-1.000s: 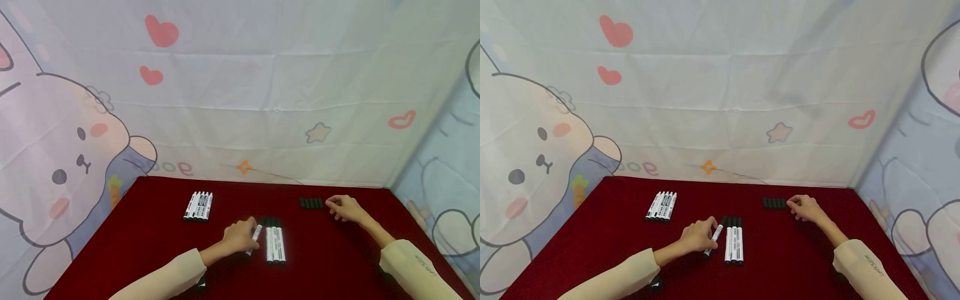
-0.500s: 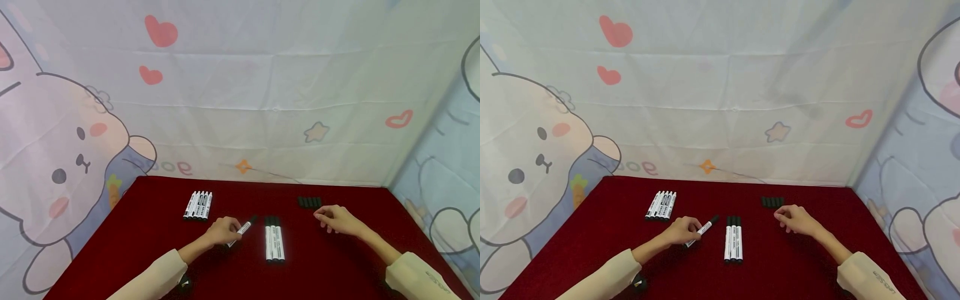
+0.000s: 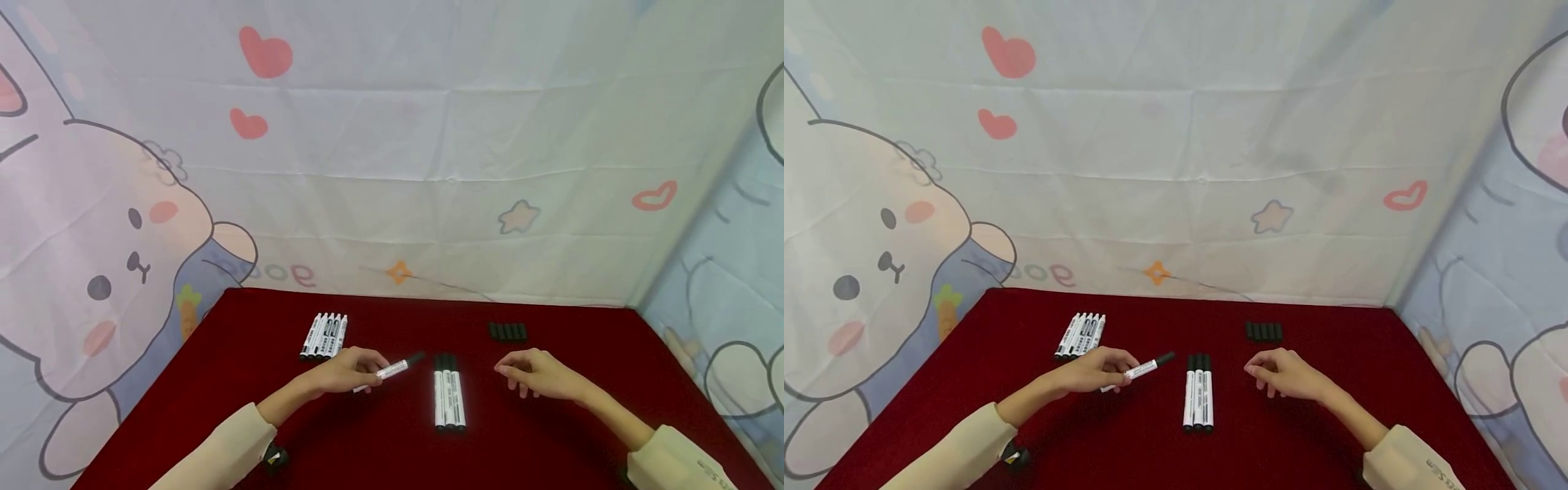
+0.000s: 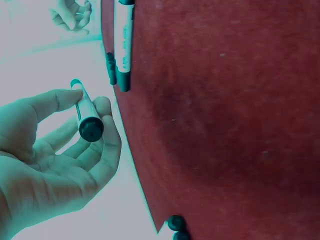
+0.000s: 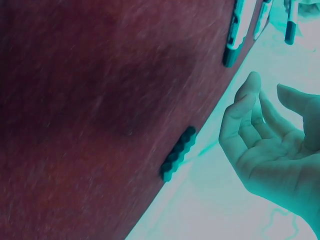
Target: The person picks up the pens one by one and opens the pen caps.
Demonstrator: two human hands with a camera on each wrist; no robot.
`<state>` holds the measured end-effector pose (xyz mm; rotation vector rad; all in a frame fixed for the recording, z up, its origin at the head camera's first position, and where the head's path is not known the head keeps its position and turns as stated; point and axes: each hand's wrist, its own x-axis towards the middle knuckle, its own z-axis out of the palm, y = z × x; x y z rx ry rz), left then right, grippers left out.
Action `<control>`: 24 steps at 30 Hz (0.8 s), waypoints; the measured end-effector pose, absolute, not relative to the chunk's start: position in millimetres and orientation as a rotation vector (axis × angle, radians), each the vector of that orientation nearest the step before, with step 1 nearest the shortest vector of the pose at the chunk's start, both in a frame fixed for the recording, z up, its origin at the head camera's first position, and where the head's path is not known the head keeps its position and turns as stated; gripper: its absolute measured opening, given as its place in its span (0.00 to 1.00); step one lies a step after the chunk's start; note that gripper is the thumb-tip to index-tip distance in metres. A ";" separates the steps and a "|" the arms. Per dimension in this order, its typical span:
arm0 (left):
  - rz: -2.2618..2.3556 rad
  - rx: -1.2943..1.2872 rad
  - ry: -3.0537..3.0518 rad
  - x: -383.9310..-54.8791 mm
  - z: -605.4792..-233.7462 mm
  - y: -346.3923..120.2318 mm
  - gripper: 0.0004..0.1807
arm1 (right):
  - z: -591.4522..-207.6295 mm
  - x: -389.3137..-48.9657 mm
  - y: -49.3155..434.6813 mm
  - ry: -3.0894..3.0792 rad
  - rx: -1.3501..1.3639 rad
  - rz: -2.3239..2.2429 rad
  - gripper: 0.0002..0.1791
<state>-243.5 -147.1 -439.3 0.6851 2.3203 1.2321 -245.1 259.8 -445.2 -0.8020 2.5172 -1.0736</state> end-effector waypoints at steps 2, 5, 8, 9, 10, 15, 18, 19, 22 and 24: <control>1.225 0.724 2.307 -242.9 -435.0 -145.9 0.13 | -444.9 -243.6 254.7 2.482 -0.821 -1.088 0.18; 1.220 0.769 2.303 -242.2 -429.5 -141.1 0.12 | -443.6 -243.4 244.3 2.433 -0.837 -1.116 0.19; 1.208 0.807 2.293 -242.1 -426.8 -134.4 0.13 | -442.3 -244.2 231.9 2.398 -0.840 -1.125 0.19; 1.204 0.815 2.291 -242.0 -426.7 -131.6 0.13 | -442.0 -244.1 227.6 2.382 -0.844 -1.133 0.20; 1.197 0.821 2.289 -241.7 -426.9 -128.7 0.13 | -441.7 -243.7 223.4 2.371 -0.843 -1.132 0.20; 1.170 0.858 2.285 -241.2 -430.5 -115.7 0.13 | -441.8 -238.8 204.5 2.307 -0.838 -1.139 0.19; 1.170 0.895 2.274 -241.1 -432.1 -110.9 0.13 | -442.1 -234.3 196.7 2.264 -0.826 -1.149 0.19; 1.171 0.906 2.273 -241.0 -432.5 -109.9 0.13 | -442.4 -232.9 194.9 2.248 -0.825 -1.154 0.19; 1.175 0.911 2.270 -240.8 -433.5 -107.5 0.12 | -442.9 -229.1 191.6 2.190 -0.830 -1.177 0.20; 1.177 0.899 2.272 -240.4 -434.2 -106.7 0.12 | -443.8 -227.6 190.9 2.153 -0.839 -1.190 0.20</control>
